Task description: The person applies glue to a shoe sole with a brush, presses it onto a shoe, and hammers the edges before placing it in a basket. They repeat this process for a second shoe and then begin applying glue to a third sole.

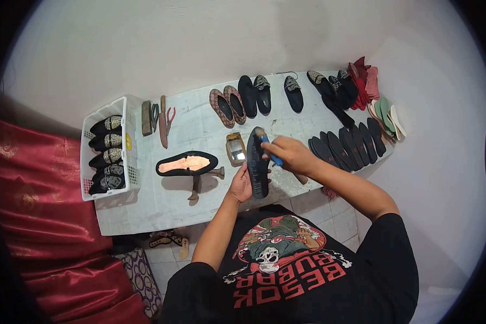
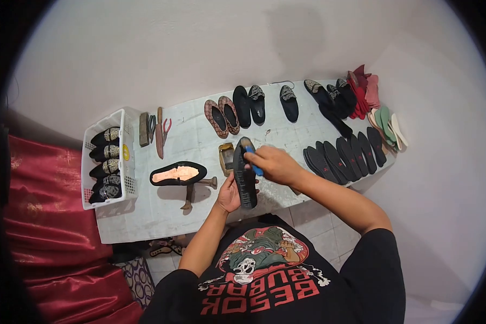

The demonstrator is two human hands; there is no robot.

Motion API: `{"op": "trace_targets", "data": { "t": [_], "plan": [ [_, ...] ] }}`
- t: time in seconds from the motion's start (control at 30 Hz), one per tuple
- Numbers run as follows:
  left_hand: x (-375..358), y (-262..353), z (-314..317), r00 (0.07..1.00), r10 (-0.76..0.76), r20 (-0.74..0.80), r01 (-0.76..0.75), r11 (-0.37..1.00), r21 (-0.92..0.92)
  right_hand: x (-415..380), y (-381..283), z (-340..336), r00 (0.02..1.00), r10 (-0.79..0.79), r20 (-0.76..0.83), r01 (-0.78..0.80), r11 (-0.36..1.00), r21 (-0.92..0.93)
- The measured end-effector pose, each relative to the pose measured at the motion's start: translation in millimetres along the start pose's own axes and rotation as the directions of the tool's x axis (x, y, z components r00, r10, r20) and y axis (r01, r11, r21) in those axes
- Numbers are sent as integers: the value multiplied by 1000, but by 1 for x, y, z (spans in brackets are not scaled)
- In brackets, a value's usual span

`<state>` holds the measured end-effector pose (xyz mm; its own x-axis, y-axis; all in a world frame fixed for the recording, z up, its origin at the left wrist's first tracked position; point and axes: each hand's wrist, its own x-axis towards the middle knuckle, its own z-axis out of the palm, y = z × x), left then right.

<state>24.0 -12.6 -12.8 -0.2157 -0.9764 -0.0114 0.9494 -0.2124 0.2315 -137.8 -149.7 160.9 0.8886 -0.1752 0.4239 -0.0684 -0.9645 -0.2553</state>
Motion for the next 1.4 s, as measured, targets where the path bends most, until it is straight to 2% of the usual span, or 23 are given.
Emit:
{"op": "trace_targets", "data": {
  "t": [0.03, 0.13, 0.17, 0.2, 0.27, 0.3, 0.4, 0.43, 0.5, 0.57, 0.67, 0.73, 0.8, 0.83, 0.93, 0.97, 1.07, 1.1, 1.23, 1.33, 1.37, 1.4],
  "plan": [
    [4, -2, -6, 999, 9, 52, -5, 996, -86, -7, -5, 9, 999, -38, 27, 38, 999, 13],
    [17, 2, -13, 992, -6, -129, 11, 999, 36, -25, -44, 13, 985, -155, 73, 150, 986, 68],
    [15, 10, -10, 996, -92, 8, 91, 994, 51, -36, -52, 21, 987, -142, 78, 134, 985, 105],
    [16, 13, -6, 995, -96, -13, 96, 993, 68, -39, -60, 21, 988, -129, 84, 116, 983, 140],
    [16, 13, 0, 993, -109, -54, 114, 989, 98, -38, -53, 9, 994, -104, 33, 102, 993, 59],
    [14, 11, -2, 984, -162, -71, 165, 986, 31, -33, -50, -2, 996, -86, 4, 86, 996, 15],
    [14, 1, 0, 992, -120, -31, 120, 993, -3, -15, -21, -17, 993, 71, -92, -74, 997, -25],
    [14, 0, -4, 986, -154, 58, 154, 988, -8, -13, -16, -19, 992, 78, -99, -82, 996, -37],
    [16, -6, -10, 983, -167, 74, 169, 985, -18, -12, -10, -17, 991, 83, -106, -88, 995, -49],
    [16, -13, -14, 990, -138, 42, 142, 985, -98, -21, -14, -6, 997, 45, -67, -49, 997, -56],
    [19, -12, -16, 988, -102, -114, 88, 988, -124, -33, -38, 6, 998, 17, 65, -15, 999, -35],
    [19, -2, -10, 996, -73, -51, 72, 997, -14, -47, -49, 19, 991, -83, 102, 78, 996, 50],
    [20, 9, -4, 998, -56, 13, 54, 994, 97, -56, -61, 23, 973, -103, 206, 80, 990, 117],
    [22, 14, -5, 997, -50, 52, 47, 997, 57, -58, -63, 22, 960, -113, 257, 76, 986, 148],
    [27, 20, 0, 999, 23, -40, -22, 999, 26, -45, -52, 6, 986, -86, 140, 65, 986, 152],
    [26, 23, 1, 1000, 10, -13, -9, 1000, 27, -37, -44, -3, 990, -27, 139, 13, 995, 101],
    [26, 25, 16, 999, 20, -24, -22, 999, -50, -3, -14, -24, 996, -18, -82, 23, 998, 63],
    [25, 24, 25, 999, 35, 39, -32, 996, -85, 8, -6, -30, 997, -1, -80, 4, 999, 32],
    [26, 15, 32, 996, -11, -86, 16, 998, 56, 24, 11, -19, 992, 93, -90, -96, 995, -37],
    [26, 11, 13, 997, -75, 12, 75, 997, -2, 9, 6, -2, 1000, 10, 3, -10, 1000, -14],
    [25, 10, 13, 996, -79, -33, 82, 990, 112, 1, 0, 1, 999, -27, 23, 27, 1000, 7],
    [25, 8, 11, 978, -33, -204, 60, 990, 129, -7, -8, 5, 997, -69, 44, 68, 997, 33]
  ]
}}
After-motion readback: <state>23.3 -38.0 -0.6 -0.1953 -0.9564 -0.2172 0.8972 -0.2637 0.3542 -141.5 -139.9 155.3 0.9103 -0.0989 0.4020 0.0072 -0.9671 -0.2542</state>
